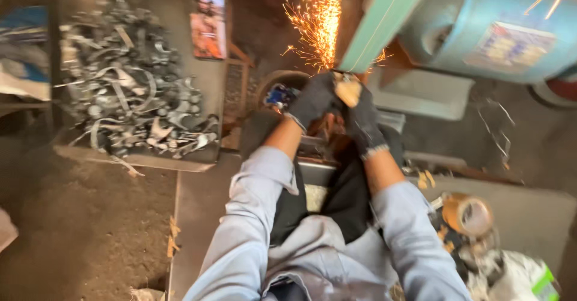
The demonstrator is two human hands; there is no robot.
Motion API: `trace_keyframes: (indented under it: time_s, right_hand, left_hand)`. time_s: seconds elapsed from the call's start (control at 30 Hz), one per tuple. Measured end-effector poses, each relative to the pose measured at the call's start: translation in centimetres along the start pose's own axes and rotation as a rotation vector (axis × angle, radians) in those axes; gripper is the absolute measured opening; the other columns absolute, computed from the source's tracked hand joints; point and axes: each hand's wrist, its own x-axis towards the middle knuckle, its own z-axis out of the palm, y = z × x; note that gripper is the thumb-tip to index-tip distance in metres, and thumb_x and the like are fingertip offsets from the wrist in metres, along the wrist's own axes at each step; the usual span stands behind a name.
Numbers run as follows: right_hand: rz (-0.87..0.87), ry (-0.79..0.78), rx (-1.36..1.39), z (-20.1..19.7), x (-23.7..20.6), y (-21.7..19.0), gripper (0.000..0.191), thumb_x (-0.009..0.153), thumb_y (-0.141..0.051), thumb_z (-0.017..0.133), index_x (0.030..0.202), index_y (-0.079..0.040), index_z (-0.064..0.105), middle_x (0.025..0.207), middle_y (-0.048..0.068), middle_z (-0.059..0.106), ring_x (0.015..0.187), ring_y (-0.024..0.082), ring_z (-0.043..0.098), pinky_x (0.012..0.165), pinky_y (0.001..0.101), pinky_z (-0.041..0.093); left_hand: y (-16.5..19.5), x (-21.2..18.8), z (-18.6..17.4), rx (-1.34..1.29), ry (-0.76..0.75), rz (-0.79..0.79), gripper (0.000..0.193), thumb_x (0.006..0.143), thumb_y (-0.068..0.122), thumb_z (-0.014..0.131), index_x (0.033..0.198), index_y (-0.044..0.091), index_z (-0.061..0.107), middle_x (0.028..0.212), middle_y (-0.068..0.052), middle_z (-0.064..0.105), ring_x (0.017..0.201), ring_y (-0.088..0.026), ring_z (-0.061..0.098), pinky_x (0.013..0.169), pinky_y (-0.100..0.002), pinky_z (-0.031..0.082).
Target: The person sits at a bench grinder and grinds cast metal parts one at a time, holding each piece with both gloved hands against the spinning wheel producing sparks, then places finished pieces into a tray of similar parts and picks up the next piece.
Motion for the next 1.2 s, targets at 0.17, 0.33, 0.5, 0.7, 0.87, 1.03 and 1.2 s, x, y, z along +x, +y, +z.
trace_keyframes:
  time_s: [0.17,0.33,0.5,0.7,0.87,1.03,1.2]
  right_hand:
    - [0.546,-0.030,0.866,-0.1,-0.2,0.1,0.038,0.094,-0.032,0.063,0.124,-0.009,0.064,0.097,0.006,0.067,0.081,0.015,0.063,0.068,0.0291,0.052]
    - [0.502,0.034,0.338,-0.3,-1.0,-2.5,0.040,0.113,-0.031,0.067,0.106,0.007,0.057,0.093,0.010,0.058,0.087,0.017,0.057,0.074,0.0339,0.050]
    - [0.502,-0.083,0.676,-1.7,-2.4,-6.5,0.034,0.100,-0.028,0.058,0.127,-0.008,0.061,0.109,0.004,0.069,0.096,0.014,0.066,0.083,0.0291,0.055]
    - [0.548,0.095,0.440,-1.0,-2.7,-6.9,0.029,0.104,-0.025,0.062,0.117,0.000,0.069,0.106,0.007,0.071,0.094,0.017,0.067,0.084,0.0314,0.055]
    - [0.816,0.157,-0.147,0.9,0.7,-5.1,0.036,0.094,-0.036,0.067,0.115,-0.007,0.069,0.098,0.003,0.071,0.086,0.011,0.068,0.069,0.0290,0.058]
    - [0.698,0.188,0.271,0.1,1.5,-3.8,0.033,0.098,-0.029,0.069,0.108,0.002,0.070,0.093,0.011,0.073,0.078,0.016,0.068,0.068,0.0305,0.056]
    - [0.649,0.271,0.338,-1.8,-0.9,-4.0,0.029,0.102,-0.025,0.069,0.112,0.003,0.068,0.092,0.007,0.069,0.073,0.013,0.061,0.062,0.0282,0.050]
  left_hand:
    - [0.3,0.8,1.0,-0.606,0.006,-0.327,0.021,0.102,0.009,0.061,0.117,-0.001,0.070,0.105,-0.004,0.074,0.095,-0.012,0.067,0.084,-0.029,0.055]
    - [4.1,0.2,0.7,0.107,-0.024,-0.318,0.032,0.090,0.010,0.067,0.121,0.006,0.071,0.100,-0.006,0.077,0.082,-0.012,0.069,0.074,-0.032,0.058]
    - [7.4,-3.9,1.3,-0.034,-0.259,-0.144,0.057,0.089,0.018,0.080,0.140,0.009,0.054,0.112,-0.007,0.069,0.093,-0.007,0.061,0.082,-0.030,0.057]
    - [5.4,-4.7,1.0,0.429,-0.038,0.102,0.041,0.106,0.032,0.064,0.132,0.001,0.061,0.126,-0.016,0.068,0.114,-0.023,0.064,0.092,-0.038,0.050]
    - [2.9,-3.3,1.3,0.429,0.428,0.080,0.032,0.103,0.033,0.060,0.110,0.004,0.072,0.107,-0.015,0.076,0.099,-0.030,0.073,0.088,-0.039,0.056]
    - [2.9,-0.8,3.2,0.553,0.431,-0.348,0.039,0.096,0.043,0.062,0.107,0.008,0.073,0.097,-0.018,0.074,0.089,-0.037,0.071,0.078,-0.043,0.056]
    - [3.4,-0.4,3.5,0.745,0.224,-0.157,0.037,0.100,0.045,0.060,0.105,0.011,0.074,0.096,-0.017,0.073,0.090,-0.036,0.070,0.078,-0.047,0.054]
